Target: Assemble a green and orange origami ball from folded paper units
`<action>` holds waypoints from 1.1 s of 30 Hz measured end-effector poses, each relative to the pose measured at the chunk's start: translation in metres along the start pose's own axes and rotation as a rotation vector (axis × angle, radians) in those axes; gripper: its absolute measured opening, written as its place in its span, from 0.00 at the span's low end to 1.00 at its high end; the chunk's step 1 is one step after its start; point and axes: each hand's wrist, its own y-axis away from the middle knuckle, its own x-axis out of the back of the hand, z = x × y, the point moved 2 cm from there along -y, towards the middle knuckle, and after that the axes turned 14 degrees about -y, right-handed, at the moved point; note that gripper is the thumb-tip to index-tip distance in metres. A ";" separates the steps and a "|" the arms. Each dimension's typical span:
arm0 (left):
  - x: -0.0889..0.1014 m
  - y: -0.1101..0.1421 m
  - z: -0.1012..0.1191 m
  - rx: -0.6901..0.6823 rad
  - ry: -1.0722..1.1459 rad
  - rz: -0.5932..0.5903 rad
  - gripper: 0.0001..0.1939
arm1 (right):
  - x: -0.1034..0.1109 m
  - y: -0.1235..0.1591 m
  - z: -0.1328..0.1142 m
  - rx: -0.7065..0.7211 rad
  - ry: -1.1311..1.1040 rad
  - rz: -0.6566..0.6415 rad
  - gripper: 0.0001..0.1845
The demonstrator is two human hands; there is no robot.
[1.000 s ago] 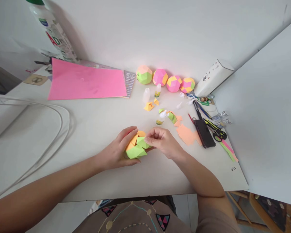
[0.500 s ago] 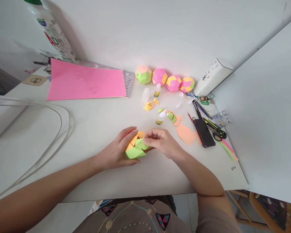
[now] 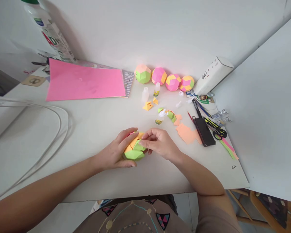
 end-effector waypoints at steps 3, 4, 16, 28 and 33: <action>-0.001 0.000 0.000 -0.014 -0.004 0.003 0.46 | -0.001 0.001 0.001 0.009 0.026 -0.010 0.13; -0.001 0.000 0.000 -0.019 -0.008 0.007 0.46 | -0.001 0.001 0.001 0.013 0.034 -0.008 0.13; -0.001 0.000 0.001 -0.038 -0.044 0.047 0.44 | -0.001 0.000 0.003 -0.007 0.034 -0.020 0.13; 0.000 -0.001 0.002 -0.054 -0.050 0.043 0.44 | -0.004 0.001 0.003 -0.002 0.020 -0.033 0.11; 0.000 -0.001 0.002 -0.054 -0.054 0.037 0.44 | -0.003 0.001 0.004 -0.012 0.006 -0.045 0.11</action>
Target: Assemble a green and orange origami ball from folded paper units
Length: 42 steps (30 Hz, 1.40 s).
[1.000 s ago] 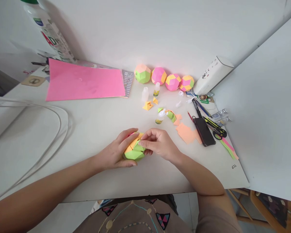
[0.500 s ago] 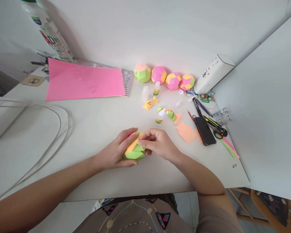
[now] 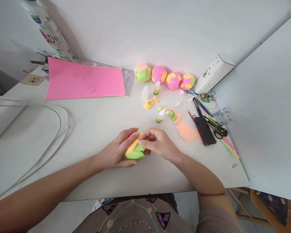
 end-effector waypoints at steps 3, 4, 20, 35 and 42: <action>0.000 0.000 0.000 -0.002 -0.001 -0.012 0.44 | 0.000 -0.001 0.001 0.002 -0.007 0.004 0.11; 0.000 -0.001 0.001 -0.004 -0.004 -0.014 0.44 | 0.000 -0.001 0.001 0.000 -0.010 0.004 0.11; 0.002 0.001 0.003 0.079 0.062 -0.030 0.41 | -0.002 -0.001 -0.001 -0.028 -0.018 -0.025 0.13; 0.004 0.002 0.005 0.169 0.179 -0.021 0.33 | -0.007 0.001 0.002 -0.038 0.012 -0.041 0.14; 0.004 0.002 0.006 0.183 0.193 -0.012 0.31 | -0.008 0.002 0.003 -0.023 0.053 -0.015 0.13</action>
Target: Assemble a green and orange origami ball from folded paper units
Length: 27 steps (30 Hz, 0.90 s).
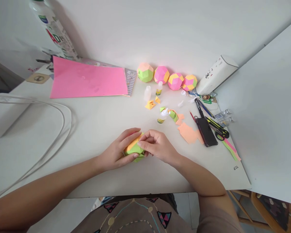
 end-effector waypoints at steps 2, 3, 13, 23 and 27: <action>0.000 0.000 0.000 -0.002 -0.001 -0.007 0.32 | -0.001 0.000 0.000 0.002 -0.004 0.001 0.13; 0.000 0.000 0.000 -0.005 -0.003 -0.010 0.32 | -0.001 0.000 0.000 0.004 -0.009 0.000 0.13; -0.001 0.000 0.000 -0.040 -0.051 0.000 0.30 | -0.004 0.000 -0.001 0.018 0.000 0.014 0.14; -0.001 0.001 -0.001 -0.030 -0.053 -0.018 0.30 | -0.005 0.001 0.000 0.011 0.008 0.001 0.14; -0.002 0.002 -0.002 -0.039 -0.062 -0.009 0.32 | -0.005 0.001 0.002 0.012 -0.029 -0.039 0.14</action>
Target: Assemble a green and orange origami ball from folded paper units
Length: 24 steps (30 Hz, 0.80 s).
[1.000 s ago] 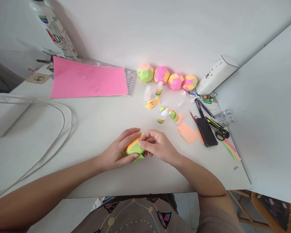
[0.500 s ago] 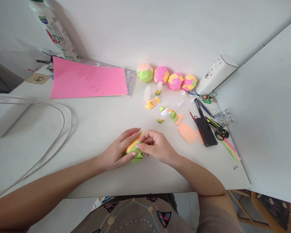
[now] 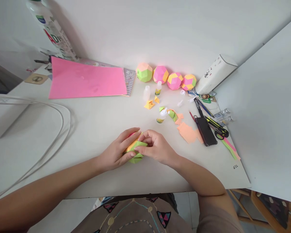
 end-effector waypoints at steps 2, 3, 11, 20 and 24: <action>-0.001 0.000 0.000 -0.007 -0.003 -0.004 0.32 | -0.001 0.001 0.001 0.002 -0.013 -0.010 0.14; -0.001 0.000 0.000 -0.010 -0.002 -0.006 0.32 | -0.001 0.001 0.002 0.003 -0.019 -0.009 0.15; -0.001 0.001 0.000 0.017 0.118 0.010 0.29 | -0.003 0.000 0.006 -0.011 -0.085 0.036 0.16; 0.003 -0.005 -0.004 0.289 0.339 -0.029 0.30 | 0.002 -0.003 0.006 -0.028 -0.140 0.059 0.19; 0.000 -0.004 -0.004 0.277 0.309 -0.033 0.31 | 0.001 -0.003 0.004 -0.032 -0.122 0.062 0.18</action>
